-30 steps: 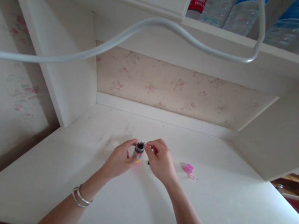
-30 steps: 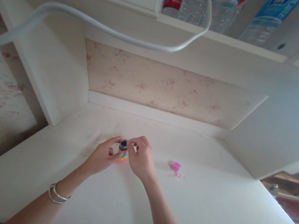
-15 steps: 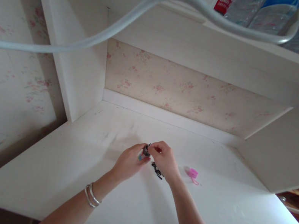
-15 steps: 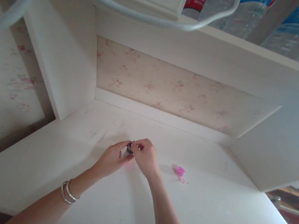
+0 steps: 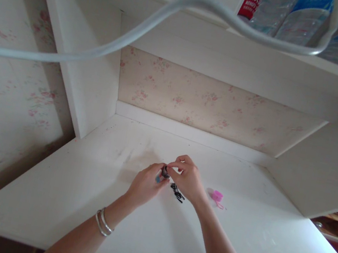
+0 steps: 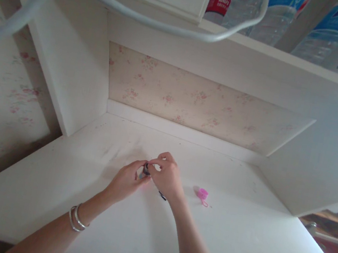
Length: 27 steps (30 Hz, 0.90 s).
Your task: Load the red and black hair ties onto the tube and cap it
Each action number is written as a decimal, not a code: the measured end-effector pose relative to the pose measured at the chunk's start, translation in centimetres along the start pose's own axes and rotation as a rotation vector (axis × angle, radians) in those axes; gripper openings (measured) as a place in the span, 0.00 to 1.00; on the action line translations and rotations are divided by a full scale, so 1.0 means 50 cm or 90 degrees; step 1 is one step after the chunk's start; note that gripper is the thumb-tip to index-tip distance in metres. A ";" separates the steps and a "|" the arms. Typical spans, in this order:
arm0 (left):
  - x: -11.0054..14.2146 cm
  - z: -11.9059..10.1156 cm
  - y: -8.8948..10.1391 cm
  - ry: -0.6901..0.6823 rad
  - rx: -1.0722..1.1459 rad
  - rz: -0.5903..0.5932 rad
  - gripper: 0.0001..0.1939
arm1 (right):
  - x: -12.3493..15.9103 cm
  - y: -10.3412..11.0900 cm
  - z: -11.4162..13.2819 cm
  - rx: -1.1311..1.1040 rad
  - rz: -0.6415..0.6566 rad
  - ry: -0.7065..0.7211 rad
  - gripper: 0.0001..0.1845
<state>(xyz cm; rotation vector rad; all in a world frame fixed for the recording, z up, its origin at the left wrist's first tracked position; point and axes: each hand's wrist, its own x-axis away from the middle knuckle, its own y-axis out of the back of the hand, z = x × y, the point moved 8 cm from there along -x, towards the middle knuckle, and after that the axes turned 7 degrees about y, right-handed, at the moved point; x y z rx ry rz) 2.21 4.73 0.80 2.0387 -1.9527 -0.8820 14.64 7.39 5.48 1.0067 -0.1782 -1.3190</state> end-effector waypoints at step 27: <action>0.002 0.002 -0.004 -0.006 -0.031 -0.003 0.17 | 0.028 -0.011 0.039 0.235 0.264 0.073 0.29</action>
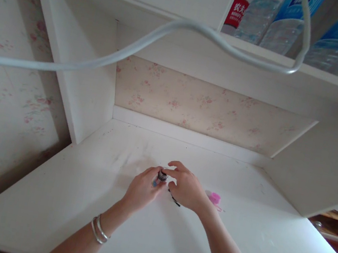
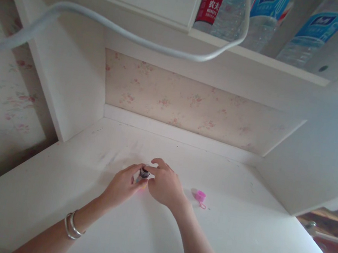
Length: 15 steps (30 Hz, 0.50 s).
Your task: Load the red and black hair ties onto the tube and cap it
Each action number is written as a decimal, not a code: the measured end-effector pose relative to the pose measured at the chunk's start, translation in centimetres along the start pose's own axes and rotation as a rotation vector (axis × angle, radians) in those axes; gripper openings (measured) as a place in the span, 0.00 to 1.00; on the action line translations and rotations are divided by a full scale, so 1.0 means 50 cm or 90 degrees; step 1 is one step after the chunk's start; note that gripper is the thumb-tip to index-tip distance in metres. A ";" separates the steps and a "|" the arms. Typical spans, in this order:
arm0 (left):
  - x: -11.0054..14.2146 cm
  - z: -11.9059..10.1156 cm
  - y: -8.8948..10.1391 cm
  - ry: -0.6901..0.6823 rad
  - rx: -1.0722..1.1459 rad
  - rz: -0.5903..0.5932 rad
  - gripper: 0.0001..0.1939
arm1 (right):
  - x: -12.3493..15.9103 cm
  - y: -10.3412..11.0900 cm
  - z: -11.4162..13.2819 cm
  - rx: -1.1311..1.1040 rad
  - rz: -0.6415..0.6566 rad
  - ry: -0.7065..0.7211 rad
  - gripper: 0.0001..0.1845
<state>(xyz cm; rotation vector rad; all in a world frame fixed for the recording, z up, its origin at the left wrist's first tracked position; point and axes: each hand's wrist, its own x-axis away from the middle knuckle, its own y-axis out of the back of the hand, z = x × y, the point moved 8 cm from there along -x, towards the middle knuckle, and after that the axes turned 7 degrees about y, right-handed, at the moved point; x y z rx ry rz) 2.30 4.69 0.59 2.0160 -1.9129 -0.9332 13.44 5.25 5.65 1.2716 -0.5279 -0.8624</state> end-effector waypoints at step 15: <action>0.002 0.012 -0.004 0.019 -0.026 -0.003 0.21 | 0.066 0.001 -0.080 -0.021 -0.217 -0.086 0.22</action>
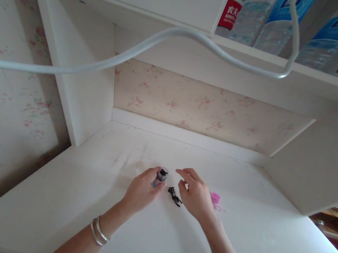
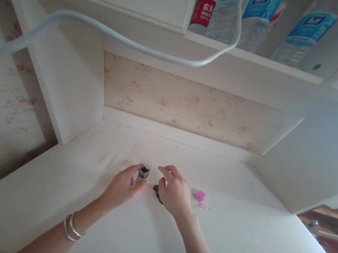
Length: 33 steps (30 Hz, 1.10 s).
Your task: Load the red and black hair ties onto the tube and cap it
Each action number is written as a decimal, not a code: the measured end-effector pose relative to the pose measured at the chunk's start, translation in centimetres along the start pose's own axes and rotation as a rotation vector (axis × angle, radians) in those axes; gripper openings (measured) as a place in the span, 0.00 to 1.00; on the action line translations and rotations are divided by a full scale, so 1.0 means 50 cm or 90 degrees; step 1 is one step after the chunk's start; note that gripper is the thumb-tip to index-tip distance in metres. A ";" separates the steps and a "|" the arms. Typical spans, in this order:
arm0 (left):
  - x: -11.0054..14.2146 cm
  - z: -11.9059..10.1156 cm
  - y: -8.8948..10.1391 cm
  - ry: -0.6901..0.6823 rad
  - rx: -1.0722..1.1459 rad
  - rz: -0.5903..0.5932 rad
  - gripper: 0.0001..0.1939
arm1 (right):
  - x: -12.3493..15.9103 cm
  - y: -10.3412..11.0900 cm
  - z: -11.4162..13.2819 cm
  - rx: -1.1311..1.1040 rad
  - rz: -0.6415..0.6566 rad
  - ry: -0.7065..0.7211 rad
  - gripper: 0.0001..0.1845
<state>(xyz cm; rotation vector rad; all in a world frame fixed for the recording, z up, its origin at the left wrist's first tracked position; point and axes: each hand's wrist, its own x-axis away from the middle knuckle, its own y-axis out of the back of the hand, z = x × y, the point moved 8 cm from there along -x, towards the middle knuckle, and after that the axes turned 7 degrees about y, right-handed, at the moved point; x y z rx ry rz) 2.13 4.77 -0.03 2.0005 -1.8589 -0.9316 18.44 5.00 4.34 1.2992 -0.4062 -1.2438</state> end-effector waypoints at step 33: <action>0.094 -0.062 -0.159 -0.193 -0.242 0.218 0.09 | 0.141 -0.119 -0.136 -0.188 0.002 -0.058 0.15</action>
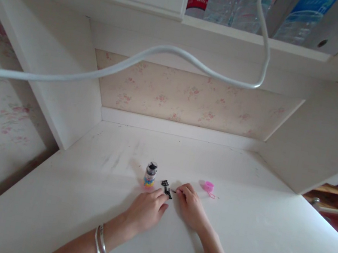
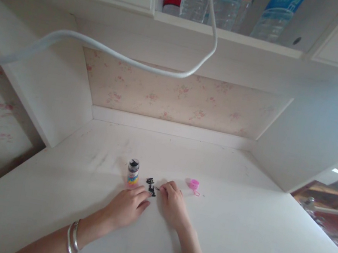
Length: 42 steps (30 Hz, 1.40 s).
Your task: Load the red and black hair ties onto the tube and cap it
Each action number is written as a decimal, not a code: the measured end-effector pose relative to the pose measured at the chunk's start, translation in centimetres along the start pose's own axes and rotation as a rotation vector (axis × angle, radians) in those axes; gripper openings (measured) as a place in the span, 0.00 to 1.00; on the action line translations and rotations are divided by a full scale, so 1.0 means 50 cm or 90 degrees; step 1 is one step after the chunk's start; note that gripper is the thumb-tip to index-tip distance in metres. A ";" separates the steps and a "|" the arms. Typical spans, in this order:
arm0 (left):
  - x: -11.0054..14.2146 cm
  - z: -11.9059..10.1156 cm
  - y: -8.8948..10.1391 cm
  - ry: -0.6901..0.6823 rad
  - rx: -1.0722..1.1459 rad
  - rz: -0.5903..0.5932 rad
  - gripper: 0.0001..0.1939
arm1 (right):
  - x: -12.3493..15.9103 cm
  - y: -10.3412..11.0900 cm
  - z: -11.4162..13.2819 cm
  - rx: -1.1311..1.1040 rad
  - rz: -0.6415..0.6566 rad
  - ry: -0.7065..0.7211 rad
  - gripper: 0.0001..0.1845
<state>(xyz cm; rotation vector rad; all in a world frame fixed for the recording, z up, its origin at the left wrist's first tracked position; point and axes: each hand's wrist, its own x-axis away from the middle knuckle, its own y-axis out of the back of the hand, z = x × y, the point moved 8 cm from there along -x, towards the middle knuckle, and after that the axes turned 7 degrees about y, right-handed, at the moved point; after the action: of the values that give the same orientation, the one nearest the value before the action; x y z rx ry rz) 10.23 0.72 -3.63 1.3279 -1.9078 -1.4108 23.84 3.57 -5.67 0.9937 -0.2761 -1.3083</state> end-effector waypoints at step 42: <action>-0.003 0.093 0.250 0.083 0.191 -0.394 0.11 | -0.001 0.014 0.001 0.040 -0.045 -0.036 0.17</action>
<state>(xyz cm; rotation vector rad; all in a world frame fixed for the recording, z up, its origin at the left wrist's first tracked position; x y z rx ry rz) 1.19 3.54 5.75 2.2364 -1.7442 -1.2715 24.25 3.54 -5.11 1.0292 -0.3290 -1.4008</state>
